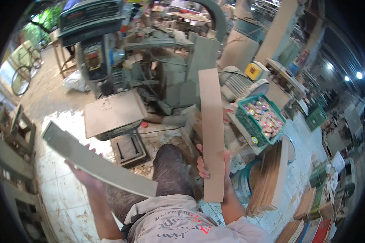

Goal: The person sits on the floor in a workshop and uses a bench drill press to drill holes into rectangular wooden planks. They handle the planks one at a time, positioning them under the drill bit, operating the machine, and inspecting the drilled holes before moving to the next piece.

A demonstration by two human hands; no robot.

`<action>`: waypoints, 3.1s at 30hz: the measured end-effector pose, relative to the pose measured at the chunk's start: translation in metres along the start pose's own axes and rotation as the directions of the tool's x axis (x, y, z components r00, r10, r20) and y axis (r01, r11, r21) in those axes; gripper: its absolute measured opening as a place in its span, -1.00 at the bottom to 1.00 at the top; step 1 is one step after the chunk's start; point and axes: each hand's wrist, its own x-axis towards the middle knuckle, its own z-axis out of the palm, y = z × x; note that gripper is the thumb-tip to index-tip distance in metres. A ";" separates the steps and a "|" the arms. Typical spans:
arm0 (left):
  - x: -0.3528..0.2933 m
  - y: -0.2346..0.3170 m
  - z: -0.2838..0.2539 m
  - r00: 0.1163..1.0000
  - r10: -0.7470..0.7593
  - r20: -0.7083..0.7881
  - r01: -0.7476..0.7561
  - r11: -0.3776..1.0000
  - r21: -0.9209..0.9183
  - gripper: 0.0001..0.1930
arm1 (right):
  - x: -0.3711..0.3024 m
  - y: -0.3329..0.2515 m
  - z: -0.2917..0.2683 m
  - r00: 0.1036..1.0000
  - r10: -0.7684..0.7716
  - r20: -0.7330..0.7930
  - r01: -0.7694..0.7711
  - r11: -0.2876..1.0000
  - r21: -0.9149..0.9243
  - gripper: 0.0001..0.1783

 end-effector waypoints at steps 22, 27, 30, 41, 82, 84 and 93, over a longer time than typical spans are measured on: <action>-0.025 -0.047 0.023 0.958 -0.107 0.266 0.159 0.970 -0.181 -0.35 | 0.073 0.131 0.053 0.947 -0.200 0.253 0.256 -0.011 -0.967 -0.14; -0.022 -0.050 0.024 0.953 -0.075 0.293 0.131 0.976 -0.176 -0.39 | 0.070 0.134 0.045 0.929 -0.183 0.321 0.315 -0.066 -0.947 -0.20; -0.019 -0.055 0.024 0.968 -0.079 0.240 0.128 0.973 -0.193 -0.38 | 0.069 0.134 0.044 0.929 -0.172 0.327 0.315 -0.091 -0.945 -0.25; -0.018 -0.054 0.025 0.932 -0.124 0.339 0.186 0.970 -0.155 -0.24 | 0.070 0.135 0.047 0.933 -0.142 0.331 0.315 -0.125 -0.941 -0.26; -0.037 -0.036 0.015 0.898 -0.069 0.434 0.195 0.947 -0.253 -0.09 | 0.048 0.162 0.085 0.821 -0.204 0.533 0.409 -0.442 -0.799 -0.30; -0.039 -0.032 0.013 0.904 -0.092 0.417 0.219 0.938 -0.269 -0.10 | 0.045 0.165 0.087 0.812 -0.202 0.548 0.418 -0.454 -0.787 -0.28; -0.048 -0.026 0.026 0.974 -0.069 0.216 0.094 0.990 -0.109 -0.31 | 0.047 0.163 0.096 0.802 -0.186 0.568 0.430 -0.479 -0.765 -0.27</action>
